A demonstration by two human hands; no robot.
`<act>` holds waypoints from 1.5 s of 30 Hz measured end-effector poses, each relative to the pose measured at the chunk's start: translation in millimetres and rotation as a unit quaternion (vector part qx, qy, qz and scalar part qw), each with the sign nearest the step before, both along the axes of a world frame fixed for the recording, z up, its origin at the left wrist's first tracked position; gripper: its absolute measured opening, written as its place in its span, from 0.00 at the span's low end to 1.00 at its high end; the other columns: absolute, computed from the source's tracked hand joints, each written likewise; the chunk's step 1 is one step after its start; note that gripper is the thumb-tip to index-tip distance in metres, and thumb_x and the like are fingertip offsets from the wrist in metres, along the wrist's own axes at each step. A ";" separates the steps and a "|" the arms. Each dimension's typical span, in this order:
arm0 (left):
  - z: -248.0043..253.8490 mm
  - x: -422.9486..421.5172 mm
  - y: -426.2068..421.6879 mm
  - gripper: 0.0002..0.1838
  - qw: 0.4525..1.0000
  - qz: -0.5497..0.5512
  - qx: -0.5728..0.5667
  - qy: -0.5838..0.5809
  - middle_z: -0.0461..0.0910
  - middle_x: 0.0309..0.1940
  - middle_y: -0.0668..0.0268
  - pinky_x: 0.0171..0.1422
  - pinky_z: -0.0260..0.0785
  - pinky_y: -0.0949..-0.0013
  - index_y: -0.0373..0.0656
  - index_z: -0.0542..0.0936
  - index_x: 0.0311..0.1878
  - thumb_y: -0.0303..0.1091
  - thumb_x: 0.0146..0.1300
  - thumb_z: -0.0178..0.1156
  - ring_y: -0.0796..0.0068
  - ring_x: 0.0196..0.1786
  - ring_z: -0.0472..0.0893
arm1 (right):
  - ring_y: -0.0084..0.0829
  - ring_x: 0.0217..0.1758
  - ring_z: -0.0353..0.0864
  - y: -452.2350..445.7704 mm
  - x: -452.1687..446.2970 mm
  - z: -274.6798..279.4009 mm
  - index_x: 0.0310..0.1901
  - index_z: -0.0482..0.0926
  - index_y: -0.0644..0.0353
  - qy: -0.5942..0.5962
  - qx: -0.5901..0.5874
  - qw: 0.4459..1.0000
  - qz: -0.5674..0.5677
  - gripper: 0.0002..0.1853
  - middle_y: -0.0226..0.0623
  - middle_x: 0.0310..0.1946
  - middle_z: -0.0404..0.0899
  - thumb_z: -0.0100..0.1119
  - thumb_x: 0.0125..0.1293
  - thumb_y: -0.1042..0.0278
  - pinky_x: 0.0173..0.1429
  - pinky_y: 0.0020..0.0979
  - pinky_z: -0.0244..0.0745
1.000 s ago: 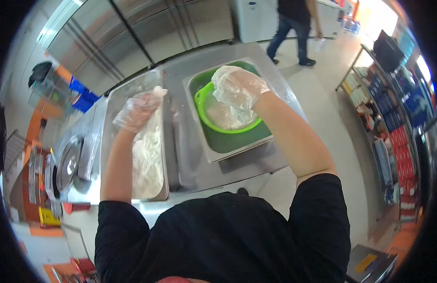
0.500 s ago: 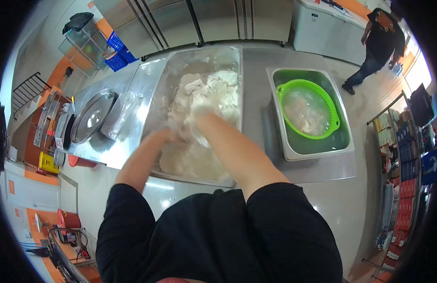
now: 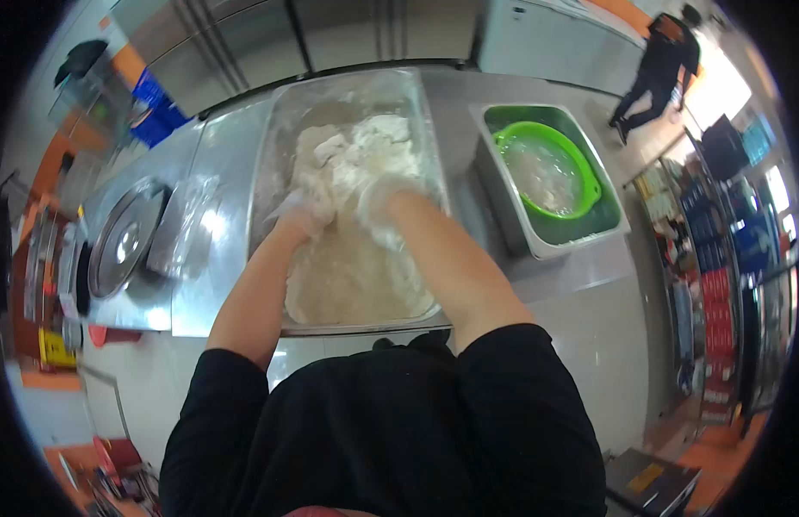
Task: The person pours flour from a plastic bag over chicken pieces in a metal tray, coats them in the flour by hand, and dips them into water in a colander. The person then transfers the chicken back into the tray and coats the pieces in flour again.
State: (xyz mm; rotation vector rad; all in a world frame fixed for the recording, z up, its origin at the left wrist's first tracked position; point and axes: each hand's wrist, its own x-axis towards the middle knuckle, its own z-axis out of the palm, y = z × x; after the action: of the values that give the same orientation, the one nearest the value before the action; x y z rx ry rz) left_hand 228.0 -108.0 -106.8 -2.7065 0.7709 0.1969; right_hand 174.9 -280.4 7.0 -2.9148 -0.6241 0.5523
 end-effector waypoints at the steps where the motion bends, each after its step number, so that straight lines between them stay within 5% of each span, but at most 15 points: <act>1: -12.4 -0.4 0.6 0.18 1.000 0.009 -0.023 -0.003 0.73 0.47 0.56 0.53 0.63 0.60 0.46 0.72 0.49 0.34 0.54 0.46 0.60 0.51 0.71 | 0.39 0.50 0.74 6.5 -4.1 -4.9 0.45 0.76 0.62 -0.003 -0.011 1.000 -0.017 0.18 0.48 0.44 0.75 0.50 0.52 0.66 0.52 0.35 0.67; 2: -19.1 -0.5 -0.4 0.17 0.999 0.018 -0.047 -0.007 0.73 0.46 0.56 0.53 0.63 0.60 0.46 0.72 0.49 0.34 0.54 0.46 0.60 0.51 0.71 | 0.38 0.52 0.73 5.8 11.4 -51.5 0.45 0.76 0.63 -0.019 -0.081 0.997 -0.001 0.19 0.49 0.44 0.75 0.50 0.53 0.64 0.53 0.35 0.66; 4: -21.4 0.0 3.4 0.17 0.994 -0.008 -0.101 -0.028 0.74 0.45 0.56 0.53 0.63 0.60 0.45 0.72 0.48 0.33 0.54 0.47 0.60 0.51 0.72 | 0.39 0.52 0.73 16.6 38.5 -120.9 0.46 0.75 0.62 -0.002 0.155 0.943 -0.296 0.18 0.49 0.45 0.74 0.49 0.54 0.65 0.54 0.35 0.66; 7: -8.0 3.4 11.4 0.18 0.986 0.016 -0.160 -0.044 0.74 0.44 0.56 0.52 0.64 0.60 0.44 0.71 0.48 0.34 0.53 0.49 0.60 0.49 0.73 | 0.39 0.53 0.72 4.4 52.7 -108.7 0.49 0.73 0.62 0.018 0.054 0.985 -0.166 0.19 0.47 0.48 0.73 0.45 0.55 0.66 0.56 0.35 0.64; 10: 8.2 1.9 18.8 0.18 0.972 0.009 -0.224 -0.072 0.76 0.40 0.56 0.48 0.66 0.61 0.44 0.72 0.47 0.35 0.52 0.52 0.60 0.44 0.75 | 0.38 0.53 0.72 -15.8 52.7 -46.1 0.48 0.74 0.59 0.022 -0.056 0.989 0.134 0.19 0.45 0.48 0.73 0.45 0.54 0.66 0.57 0.34 0.64; 13: 15.8 -2.0 12.8 0.15 0.927 0.138 -0.349 0.001 0.76 0.33 0.59 0.39 0.68 0.65 0.42 0.73 0.44 0.35 0.52 0.55 0.63 0.36 0.76 | 0.39 0.52 0.72 -18.2 69.7 -101.7 0.47 0.76 0.58 -0.287 0.182 0.941 -0.008 0.19 0.43 0.47 0.74 0.49 0.52 0.67 0.57 0.33 0.63; 17: 0.9 19.3 26.9 0.12 0.819 0.224 -0.511 0.135 0.76 0.28 0.63 0.30 0.67 0.70 0.40 0.74 0.40 0.33 0.52 0.57 0.72 0.28 0.75 | 0.39 0.49 0.73 -20.5 46.7 -41.8 0.44 0.77 0.58 -0.144 0.151 0.977 -0.046 0.22 0.44 0.45 0.75 0.56 0.46 0.60 0.54 0.33 0.66; 20: -37.5 55.8 54.8 0.15 0.763 0.157 -0.574 0.251 0.77 0.27 0.61 0.37 0.66 0.66 0.40 0.76 0.34 0.42 0.51 0.55 0.67 0.30 0.74 | 0.40 0.47 0.74 -22.7 51.1 -29.9 0.40 0.78 0.62 -0.048 0.124 0.989 -0.068 0.23 0.45 0.42 0.76 0.60 0.42 0.56 0.51 0.35 0.67; 25: 57.2 24.3 35.9 0.16 0.846 0.225 -0.448 0.182 0.78 0.29 0.63 0.37 0.66 0.66 0.40 0.76 0.37 0.41 0.49 0.57 0.68 0.32 0.75 | 0.41 0.41 0.77 -24.6 65.5 -50.5 0.37 0.79 0.62 -0.017 0.148 0.986 -0.070 0.21 0.46 0.36 0.78 0.62 0.41 0.58 0.45 0.35 0.70; 29: 84.2 6.9 14.1 0.19 0.941 0.148 -0.264 0.151 0.78 0.31 0.61 0.39 0.67 0.66 0.40 0.76 0.39 0.41 0.46 0.58 0.65 0.34 0.76 | 0.41 0.38 0.77 -17.3 48.5 -76.0 0.34 0.80 0.61 -0.037 -0.007 0.999 0.004 0.15 0.45 0.33 0.79 0.60 0.43 0.62 0.43 0.35 0.71; 32: 17.0 20.8 34.0 0.20 0.946 0.091 -0.306 0.059 0.77 0.39 0.55 0.47 0.66 0.64 0.42 0.77 0.41 0.47 0.51 0.54 0.60 0.42 0.76 | 0.40 0.37 0.78 -16.7 50.1 -72.4 0.31 0.80 0.61 -0.034 -0.021 0.999 0.021 0.12 0.45 0.33 0.78 0.58 0.45 0.64 0.41 0.35 0.72; 35: -13.3 49.5 53.7 0.20 0.856 0.175 -0.457 0.163 0.75 0.43 0.53 0.51 0.64 0.61 0.44 0.76 0.43 0.47 0.51 0.53 0.55 0.48 0.73 | 0.39 0.36 0.78 -29.9 53.2 -35.7 0.30 0.80 0.63 -0.029 0.012 0.999 0.034 0.11 0.46 0.32 0.78 0.57 0.44 0.67 0.40 0.35 0.72; 38: 67.3 14.8 24.6 0.18 0.992 -0.055 -0.112 0.025 0.76 0.41 0.51 0.50 0.65 0.60 0.40 0.75 0.44 0.37 0.53 0.46 0.52 0.47 0.74 | 0.39 0.36 0.78 -33.1 52.5 -24.0 0.30 0.80 0.63 -0.018 -0.029 0.999 0.007 0.11 0.47 0.32 0.78 0.55 0.44 0.69 0.39 0.34 0.72; 43: 60.9 46.0 33.8 0.17 0.973 0.011 -0.230 0.025 0.76 0.41 0.50 0.49 0.66 0.62 0.37 0.76 0.41 0.37 0.53 0.47 0.56 0.46 0.75 | 0.39 0.37 0.79 -21.5 59.4 16.2 0.31 0.80 0.63 -0.066 -0.074 0.994 0.046 0.12 0.46 0.34 0.78 0.51 0.47 0.67 0.40 0.35 0.72; 45: 65.4 38.7 21.0 0.16 0.974 0.029 -0.222 0.021 0.76 0.41 0.51 0.49 0.67 0.62 0.38 0.76 0.41 0.38 0.53 0.49 0.57 0.46 0.75 | 0.39 0.38 0.79 21.2 41.3 25.6 0.34 0.79 0.63 -0.042 0.153 0.972 -0.176 0.13 0.47 0.35 0.78 0.49 0.50 0.68 0.42 0.35 0.72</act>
State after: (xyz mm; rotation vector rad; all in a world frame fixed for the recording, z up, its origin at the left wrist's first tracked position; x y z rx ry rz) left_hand 266.6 -87.0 -41.4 -3.1573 0.8312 0.1057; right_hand 216.2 -259.3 32.6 -2.6717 -0.1686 0.2632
